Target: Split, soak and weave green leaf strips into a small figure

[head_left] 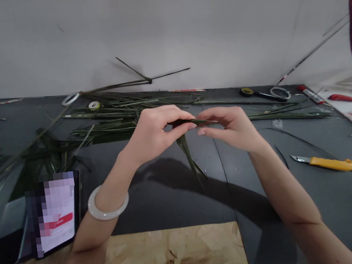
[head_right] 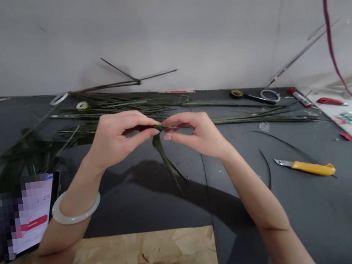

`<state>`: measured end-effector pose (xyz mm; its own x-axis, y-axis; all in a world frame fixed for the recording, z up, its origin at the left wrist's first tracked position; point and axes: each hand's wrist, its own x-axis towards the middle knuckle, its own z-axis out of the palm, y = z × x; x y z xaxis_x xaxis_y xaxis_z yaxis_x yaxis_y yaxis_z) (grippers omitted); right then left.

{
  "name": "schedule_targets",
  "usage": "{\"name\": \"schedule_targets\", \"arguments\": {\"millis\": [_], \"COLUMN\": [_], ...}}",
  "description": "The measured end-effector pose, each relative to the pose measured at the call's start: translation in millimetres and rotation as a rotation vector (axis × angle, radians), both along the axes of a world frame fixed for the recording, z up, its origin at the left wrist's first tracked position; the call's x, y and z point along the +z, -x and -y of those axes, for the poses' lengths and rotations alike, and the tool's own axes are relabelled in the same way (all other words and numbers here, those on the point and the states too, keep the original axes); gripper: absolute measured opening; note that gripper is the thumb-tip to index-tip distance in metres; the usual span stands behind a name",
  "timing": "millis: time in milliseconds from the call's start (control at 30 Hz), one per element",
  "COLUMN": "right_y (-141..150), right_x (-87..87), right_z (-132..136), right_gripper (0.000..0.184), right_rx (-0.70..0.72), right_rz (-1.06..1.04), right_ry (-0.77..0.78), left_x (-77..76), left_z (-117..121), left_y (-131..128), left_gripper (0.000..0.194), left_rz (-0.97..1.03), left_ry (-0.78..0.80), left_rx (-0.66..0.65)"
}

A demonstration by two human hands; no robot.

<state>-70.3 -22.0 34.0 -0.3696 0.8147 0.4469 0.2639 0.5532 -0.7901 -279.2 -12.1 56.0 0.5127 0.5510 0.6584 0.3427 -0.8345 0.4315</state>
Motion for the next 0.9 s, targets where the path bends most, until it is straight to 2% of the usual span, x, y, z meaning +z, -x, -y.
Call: {"name": "schedule_targets", "arguments": {"millis": [100, 233, 367, 567, 767, 900], "right_y": [-6, -6, -2, 3, -1, -9], "right_x": [3.7, 8.9, 13.6, 16.3, 18.9, 21.8], "right_z": [4, 11, 17, 20, 23, 23], "right_gripper": [0.019, 0.013, 0.009, 0.013, 0.011, 0.007], "right_rx": [-0.079, -0.165, -0.207, -0.241, -0.274, -0.325], "right_rz": [-0.035, 0.021, 0.129, 0.233, 0.208, 0.059], "right_ry": [-0.049, -0.167, -0.239, -0.309, -0.325, -0.251], "left_x": [-1.8, -4.1, -5.9, -12.1, -12.1, -10.3], "left_z": [-2, 0, 2, 4, 2, -2], "left_y": [2, 0, -3, -7, -7, -5], "left_gripper": [0.01, 0.009, 0.011, 0.019, 0.019, 0.017], "left_rz": [0.003, -0.013, -0.06, -0.1, -0.071, 0.035], "left_ry": [-0.041, -0.049, -0.027, -0.066, -0.087, -0.027], "left_rx": [-0.004, 0.001, 0.052, 0.139, 0.148, 0.148]}}
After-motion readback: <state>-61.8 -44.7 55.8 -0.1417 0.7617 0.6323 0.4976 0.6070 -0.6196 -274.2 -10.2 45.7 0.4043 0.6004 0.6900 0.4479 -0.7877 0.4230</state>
